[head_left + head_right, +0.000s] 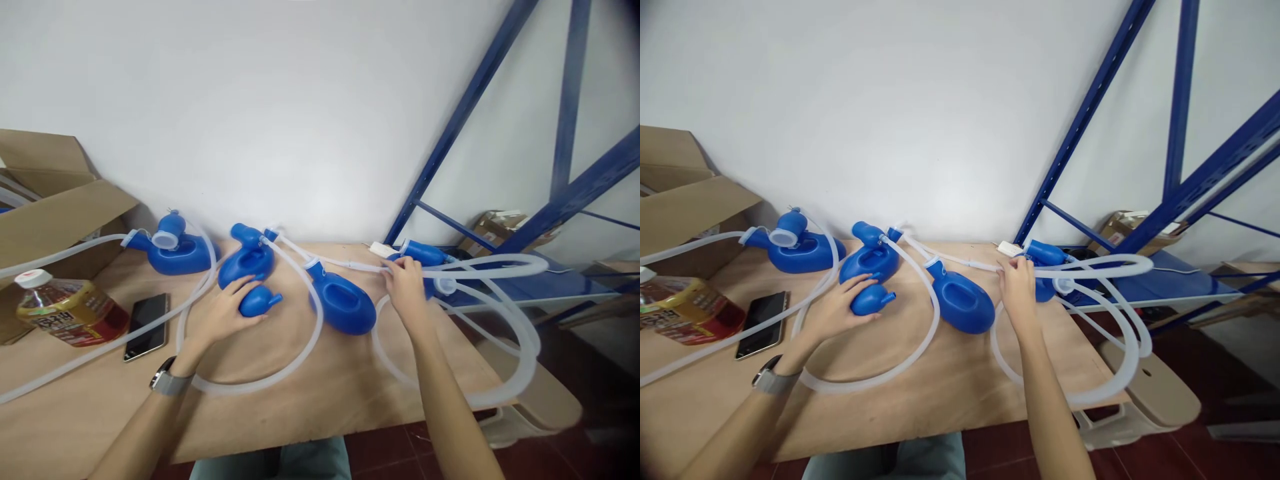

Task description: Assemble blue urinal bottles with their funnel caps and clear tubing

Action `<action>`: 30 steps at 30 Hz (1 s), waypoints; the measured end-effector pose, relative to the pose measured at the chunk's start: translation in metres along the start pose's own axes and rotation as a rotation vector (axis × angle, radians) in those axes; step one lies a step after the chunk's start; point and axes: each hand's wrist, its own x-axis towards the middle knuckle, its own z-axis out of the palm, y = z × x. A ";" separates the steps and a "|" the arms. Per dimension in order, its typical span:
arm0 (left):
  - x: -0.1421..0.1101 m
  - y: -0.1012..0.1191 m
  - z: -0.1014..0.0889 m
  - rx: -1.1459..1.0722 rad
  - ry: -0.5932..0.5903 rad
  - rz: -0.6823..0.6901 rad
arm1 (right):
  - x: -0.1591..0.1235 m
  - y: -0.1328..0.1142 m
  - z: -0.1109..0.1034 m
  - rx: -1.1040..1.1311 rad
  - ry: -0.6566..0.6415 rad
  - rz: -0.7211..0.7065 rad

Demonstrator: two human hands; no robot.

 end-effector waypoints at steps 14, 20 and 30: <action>0.051 0.049 -0.093 0.250 0.599 0.220 | 0.011 -0.057 -0.077 0.460 0.473 -0.488; 0.054 0.041 -0.086 0.299 0.577 0.250 | 0.017 -0.070 -0.046 0.474 0.457 -0.538; 0.066 0.029 -0.079 0.310 0.467 0.314 | 0.027 -0.082 -0.012 0.479 0.632 -0.552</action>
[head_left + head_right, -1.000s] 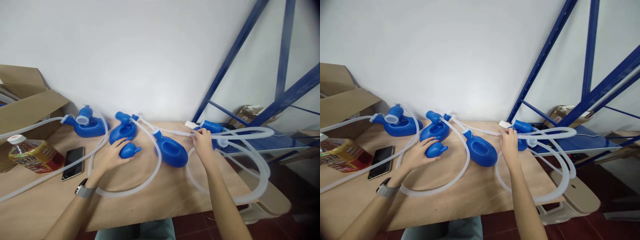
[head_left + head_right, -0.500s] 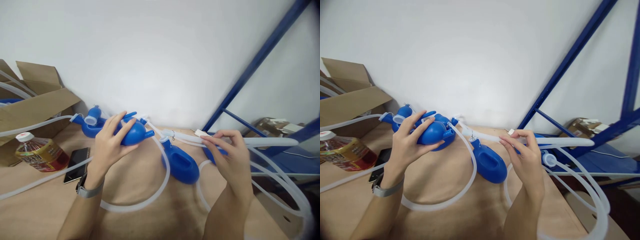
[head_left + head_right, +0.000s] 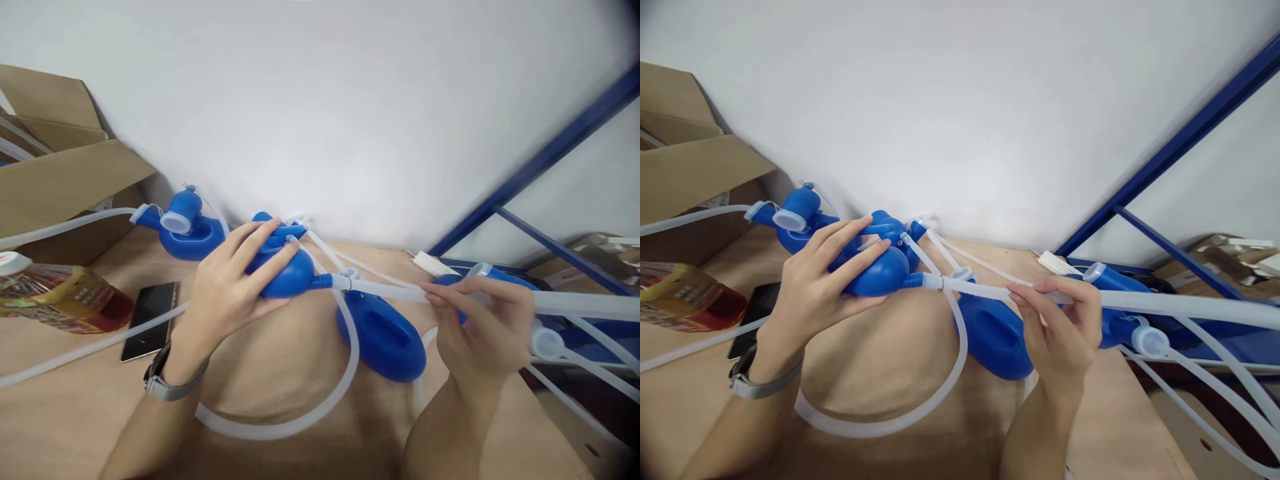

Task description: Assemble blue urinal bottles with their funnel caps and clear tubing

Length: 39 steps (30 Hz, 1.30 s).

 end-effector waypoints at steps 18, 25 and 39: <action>0.000 0.017 0.020 -0.047 -0.154 0.018 | -0.015 -0.012 0.042 -0.152 -0.432 0.024; -0.003 0.014 0.017 -0.085 -0.179 0.001 | -0.006 -0.031 0.029 0.029 -0.619 -0.050; -0.004 0.007 0.013 -0.225 -0.334 -0.014 | 0.004 -0.032 0.020 0.430 -0.626 -0.031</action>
